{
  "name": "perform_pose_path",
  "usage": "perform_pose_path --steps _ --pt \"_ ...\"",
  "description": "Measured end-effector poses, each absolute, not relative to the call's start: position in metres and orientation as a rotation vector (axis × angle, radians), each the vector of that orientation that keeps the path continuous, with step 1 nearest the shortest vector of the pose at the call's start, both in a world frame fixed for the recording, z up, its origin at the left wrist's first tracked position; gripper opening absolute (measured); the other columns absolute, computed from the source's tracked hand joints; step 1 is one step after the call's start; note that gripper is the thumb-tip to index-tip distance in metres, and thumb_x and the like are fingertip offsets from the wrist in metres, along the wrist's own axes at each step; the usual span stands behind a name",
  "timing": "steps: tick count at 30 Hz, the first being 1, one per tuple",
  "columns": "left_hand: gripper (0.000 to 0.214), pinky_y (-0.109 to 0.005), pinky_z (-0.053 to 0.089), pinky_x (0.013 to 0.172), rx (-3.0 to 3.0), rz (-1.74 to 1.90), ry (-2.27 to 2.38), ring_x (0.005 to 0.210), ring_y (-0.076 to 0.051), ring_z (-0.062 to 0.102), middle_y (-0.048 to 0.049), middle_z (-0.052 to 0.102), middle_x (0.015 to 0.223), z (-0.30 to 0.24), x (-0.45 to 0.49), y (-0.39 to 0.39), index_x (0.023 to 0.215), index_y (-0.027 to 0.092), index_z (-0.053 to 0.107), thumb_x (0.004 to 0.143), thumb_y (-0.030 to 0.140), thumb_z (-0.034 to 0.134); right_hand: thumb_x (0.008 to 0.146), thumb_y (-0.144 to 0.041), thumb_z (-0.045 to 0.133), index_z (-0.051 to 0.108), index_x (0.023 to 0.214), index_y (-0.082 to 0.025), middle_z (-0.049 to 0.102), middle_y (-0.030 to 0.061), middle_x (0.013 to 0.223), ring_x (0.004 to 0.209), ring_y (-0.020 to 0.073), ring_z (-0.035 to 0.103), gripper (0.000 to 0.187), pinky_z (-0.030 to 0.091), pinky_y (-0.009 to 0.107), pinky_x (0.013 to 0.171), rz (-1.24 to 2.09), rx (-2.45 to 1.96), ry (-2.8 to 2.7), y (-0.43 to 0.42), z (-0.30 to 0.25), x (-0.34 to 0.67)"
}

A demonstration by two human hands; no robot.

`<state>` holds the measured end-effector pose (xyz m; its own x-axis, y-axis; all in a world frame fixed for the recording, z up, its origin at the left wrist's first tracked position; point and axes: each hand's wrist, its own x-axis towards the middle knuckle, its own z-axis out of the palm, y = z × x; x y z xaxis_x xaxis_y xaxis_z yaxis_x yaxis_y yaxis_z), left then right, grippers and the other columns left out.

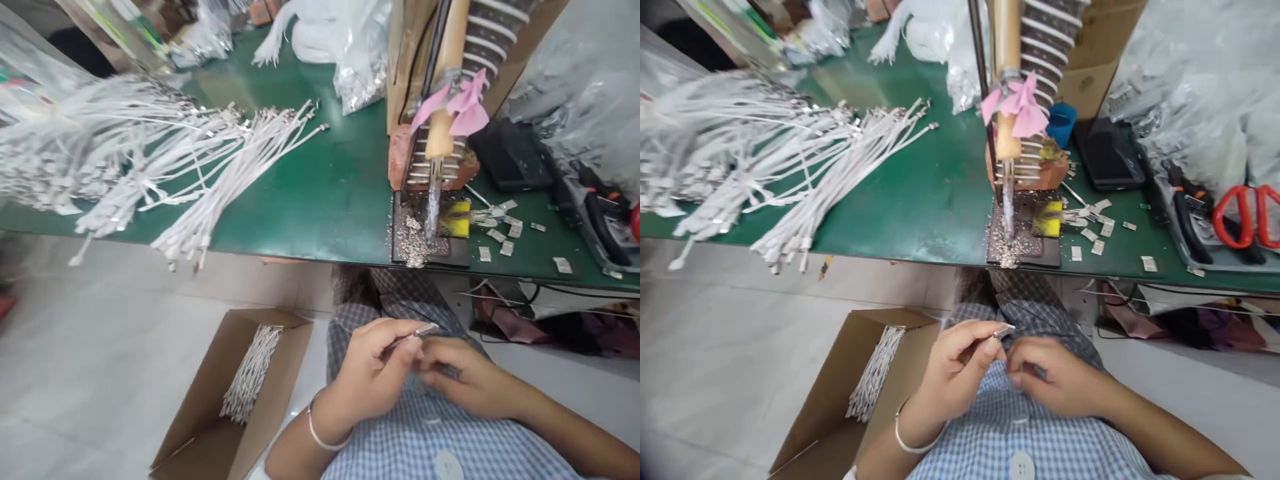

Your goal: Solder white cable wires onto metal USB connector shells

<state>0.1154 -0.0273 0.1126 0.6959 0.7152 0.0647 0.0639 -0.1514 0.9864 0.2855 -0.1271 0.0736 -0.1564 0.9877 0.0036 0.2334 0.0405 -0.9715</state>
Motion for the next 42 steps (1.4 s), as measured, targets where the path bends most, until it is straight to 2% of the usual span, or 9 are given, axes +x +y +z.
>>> perform_pose_path --steps 3,5,8,13,18,27,35,40,42 --pt "0.025 -0.028 0.058 0.072 1.573 0.520 0.540 0.076 -0.017 0.073 -0.0079 0.078 0.082 0.112 0.125 -0.028 0.116 0.016 0.068 0.098 0.026 0.053 0.101 -0.030 0.046 0.054 0.090 -0.023 0.062 -0.0004 0.073 0.066 0.0107 0.060 0.015 0.051 0.021 0.062 0.992 -1.328 -1.310 -0.136 0.092 0.313" --pt "0.023 -0.026 0.059 0.070 1.461 0.462 0.523 0.077 -0.017 0.075 -0.0096 0.079 0.086 0.111 0.131 -0.031 0.115 0.014 0.065 0.098 0.025 0.053 0.101 -0.031 0.048 0.055 0.104 -0.026 0.061 -0.0009 0.073 0.064 0.0107 0.061 0.009 0.051 0.020 0.057 0.902 -1.322 -1.238 -0.133 0.101 0.321" --pt "0.013 -0.023 0.058 0.067 1.410 0.434 0.559 0.078 -0.017 0.076 -0.0118 0.079 0.090 0.113 0.136 -0.033 0.105 0.013 0.061 0.097 0.022 0.055 0.096 -0.027 0.058 0.058 0.117 -0.027 0.065 0.0001 0.075 0.059 0.0106 0.062 0.020 0.050 0.019 0.050 0.861 -1.296 -1.320 -0.121 0.110 0.321" --pt "0.009 -0.021 0.053 0.062 1.575 0.456 0.611 0.073 -0.015 0.071 -0.0080 0.076 0.083 0.120 0.137 -0.025 0.092 0.015 0.065 0.093 0.020 0.058 0.097 -0.018 0.052 0.061 0.102 -0.025 0.064 0.0006 0.072 0.062 0.0117 0.061 0.012 0.051 0.024 0.055 0.817 -1.165 -1.435 -0.105 0.111 0.320" --pt "0.010 -0.020 0.046 0.056 1.660 0.463 0.603 0.060 -0.010 0.060 -0.0033 0.071 0.072 0.123 0.139 -0.018 0.087 0.015 0.068 0.092 0.020 0.061 0.096 -0.017 0.051 0.057 0.104 -0.026 0.062 0.0018 0.075 0.063 0.0123 0.058 0.013 0.047 0.023 0.051 0.888 -1.156 -1.439 -0.108 0.107 0.323" --pt "0.011 -0.018 0.040 0.051 1.562 0.462 0.644 0.056 -0.008 0.052 -0.0014 0.065 0.066 0.128 0.143 -0.015 0.080 0.014 0.066 0.089 0.019 0.062 0.094 -0.018 0.054 0.059 0.104 -0.027 0.064 0.0012 0.077 0.065 0.0126 0.061 0.014 0.049 0.025 0.055 0.884 -1.190 -1.394 -0.106 0.103 0.321" --pt "0.010 -0.019 0.041 0.053 1.403 0.479 0.675 0.057 -0.009 0.051 -0.0010 0.063 0.067 0.126 0.143 -0.016 0.080 0.015 0.065 0.089 0.020 0.064 0.093 -0.015 0.056 0.062 0.103 -0.026 0.065 0.0014 0.076 0.064 0.0125 0.061 0.016 0.053 0.027 0.059 0.839 -1.147 -1.324 -0.101 0.103 0.319" --pt "0.011 -0.020 0.047 0.057 1.349 0.414 0.666 0.062 -0.011 0.061 -0.0031 0.068 0.070 0.125 0.142 -0.014 0.093 0.015 0.067 0.093 0.024 0.061 0.094 -0.016 0.055 0.062 0.105 -0.027 0.065 0.0020 0.077 0.067 0.0131 0.062 0.017 0.052 0.027 0.059 0.817 -1.156 -1.325 -0.101 0.103 0.319" --pt "0.014 -0.019 0.047 0.057 1.370 0.391 0.668 0.060 -0.011 0.060 -0.0028 0.067 0.068 0.126 0.142 -0.012 0.090 0.014 0.067 0.094 0.025 0.060 0.095 -0.015 0.053 0.062 0.106 -0.027 0.065 0.0024 0.079 0.068 0.0131 0.062 0.018 0.052 0.027 0.058 0.814 -1.167 -1.334 -0.101 0.103 0.320"
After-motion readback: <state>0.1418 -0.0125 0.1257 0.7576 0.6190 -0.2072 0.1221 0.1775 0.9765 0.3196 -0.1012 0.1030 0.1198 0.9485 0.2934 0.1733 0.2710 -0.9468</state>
